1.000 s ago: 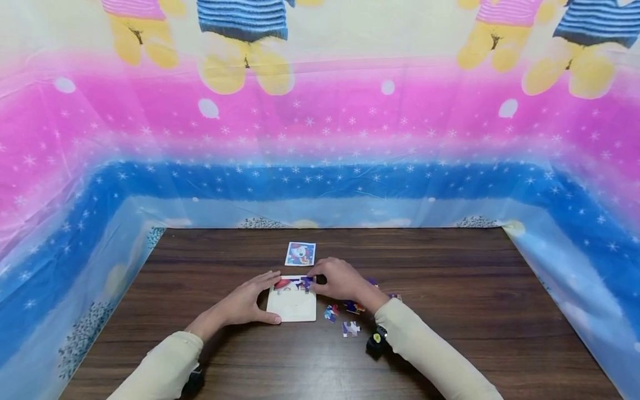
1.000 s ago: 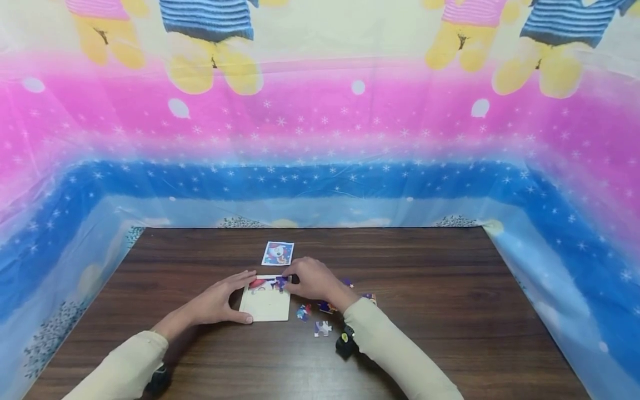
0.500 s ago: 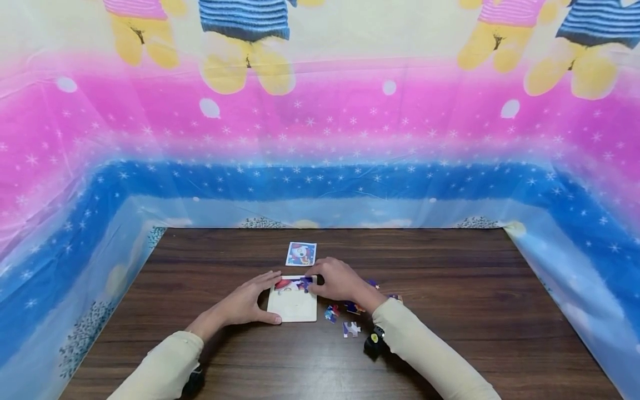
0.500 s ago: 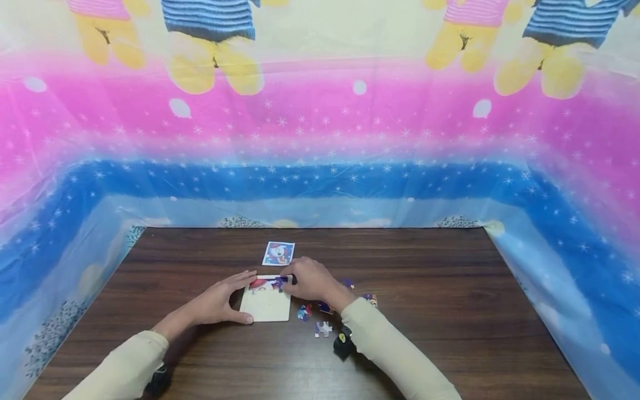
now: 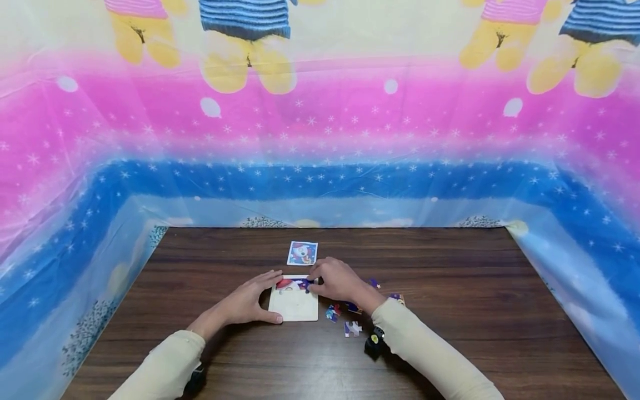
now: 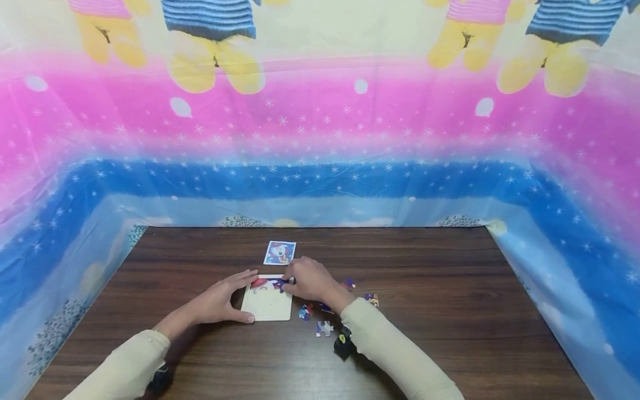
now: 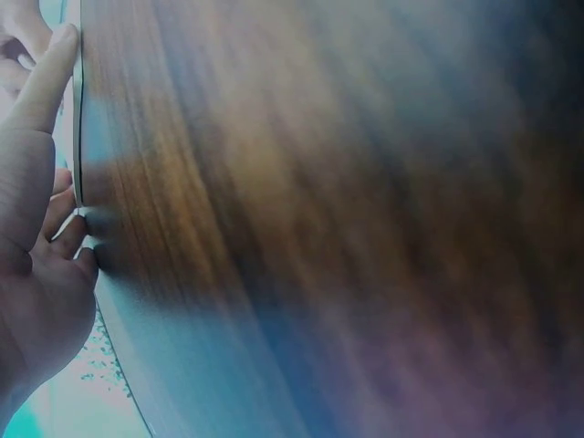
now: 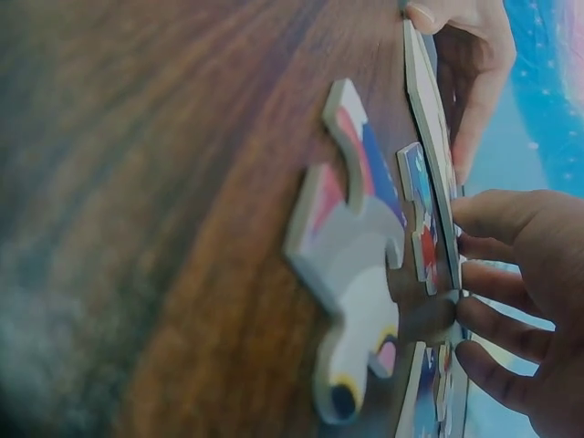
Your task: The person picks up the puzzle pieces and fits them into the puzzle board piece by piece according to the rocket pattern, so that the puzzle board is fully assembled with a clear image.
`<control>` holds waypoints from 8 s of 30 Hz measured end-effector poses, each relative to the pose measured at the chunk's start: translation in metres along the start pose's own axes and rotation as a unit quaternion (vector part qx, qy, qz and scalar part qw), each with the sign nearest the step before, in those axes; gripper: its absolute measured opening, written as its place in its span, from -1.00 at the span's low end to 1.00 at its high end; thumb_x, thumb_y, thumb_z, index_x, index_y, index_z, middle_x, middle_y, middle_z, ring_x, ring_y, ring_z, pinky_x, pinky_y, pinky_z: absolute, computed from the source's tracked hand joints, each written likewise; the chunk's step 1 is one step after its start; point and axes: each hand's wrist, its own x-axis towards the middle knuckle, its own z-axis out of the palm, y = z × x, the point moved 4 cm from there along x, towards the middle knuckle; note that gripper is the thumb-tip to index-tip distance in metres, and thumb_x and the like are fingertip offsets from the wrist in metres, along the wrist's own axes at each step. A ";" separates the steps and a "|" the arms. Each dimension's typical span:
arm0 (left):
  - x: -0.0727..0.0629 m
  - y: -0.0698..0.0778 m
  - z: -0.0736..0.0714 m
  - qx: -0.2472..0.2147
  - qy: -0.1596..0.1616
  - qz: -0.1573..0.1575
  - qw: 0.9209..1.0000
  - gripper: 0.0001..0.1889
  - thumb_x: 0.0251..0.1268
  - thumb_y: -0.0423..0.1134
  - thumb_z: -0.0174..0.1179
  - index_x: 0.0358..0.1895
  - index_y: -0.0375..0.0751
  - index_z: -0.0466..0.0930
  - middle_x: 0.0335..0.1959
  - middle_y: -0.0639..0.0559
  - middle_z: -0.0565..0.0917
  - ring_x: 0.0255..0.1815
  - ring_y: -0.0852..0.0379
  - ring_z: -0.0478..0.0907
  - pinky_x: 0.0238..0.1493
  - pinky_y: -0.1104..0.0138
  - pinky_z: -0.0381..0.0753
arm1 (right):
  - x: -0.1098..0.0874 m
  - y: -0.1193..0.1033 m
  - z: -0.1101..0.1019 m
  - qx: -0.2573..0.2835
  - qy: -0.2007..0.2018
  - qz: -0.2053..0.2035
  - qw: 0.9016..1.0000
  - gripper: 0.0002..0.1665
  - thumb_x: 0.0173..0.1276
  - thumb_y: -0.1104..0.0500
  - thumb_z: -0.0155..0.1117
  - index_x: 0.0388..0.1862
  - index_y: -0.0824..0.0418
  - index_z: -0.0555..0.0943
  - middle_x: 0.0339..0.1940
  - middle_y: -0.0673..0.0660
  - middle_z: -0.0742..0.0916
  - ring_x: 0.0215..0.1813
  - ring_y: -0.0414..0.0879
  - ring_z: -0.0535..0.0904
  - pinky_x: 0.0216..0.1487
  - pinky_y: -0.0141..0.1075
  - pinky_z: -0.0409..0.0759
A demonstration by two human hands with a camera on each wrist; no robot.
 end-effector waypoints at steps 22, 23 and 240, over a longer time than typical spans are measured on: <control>0.001 0.001 0.000 0.000 0.003 -0.005 1.000 0.08 0.05 0.31 0.48 0.58 -0.17 0.26 0.62 -0.05 0.22 0.65 -0.13 0.06 0.50 -0.18 0.20 | -0.028 0.012 -0.018 0.062 0.034 0.010 0.997 -0.58 0.54 0.01 0.27 0.29 0.08 0.67 0.17 0.03 0.75 0.20 -0.11 0.65 0.22 -0.13 0.62; 0.001 0.001 0.000 0.001 0.004 -0.004 1.000 0.09 0.05 0.31 0.48 0.58 -0.17 0.26 0.62 -0.06 0.22 0.65 -0.13 0.06 0.50 -0.18 0.20 | -0.032 0.012 -0.021 0.064 0.038 0.013 0.997 -0.58 0.53 0.00 0.27 0.28 0.08 0.68 0.16 0.02 0.75 0.19 -0.12 0.65 0.20 -0.13 0.63; 0.000 0.001 0.000 -0.004 0.011 0.014 1.000 0.09 0.05 0.28 0.49 0.57 -0.23 0.26 0.61 -0.13 0.24 0.63 -0.21 0.09 0.47 -0.22 0.23 | -0.113 0.013 -0.049 0.060 0.127 0.043 0.989 -0.71 0.39 0.06 0.44 0.04 0.12 0.78 -0.01 -0.02 0.79 0.09 -0.11 0.69 0.09 -0.08 0.67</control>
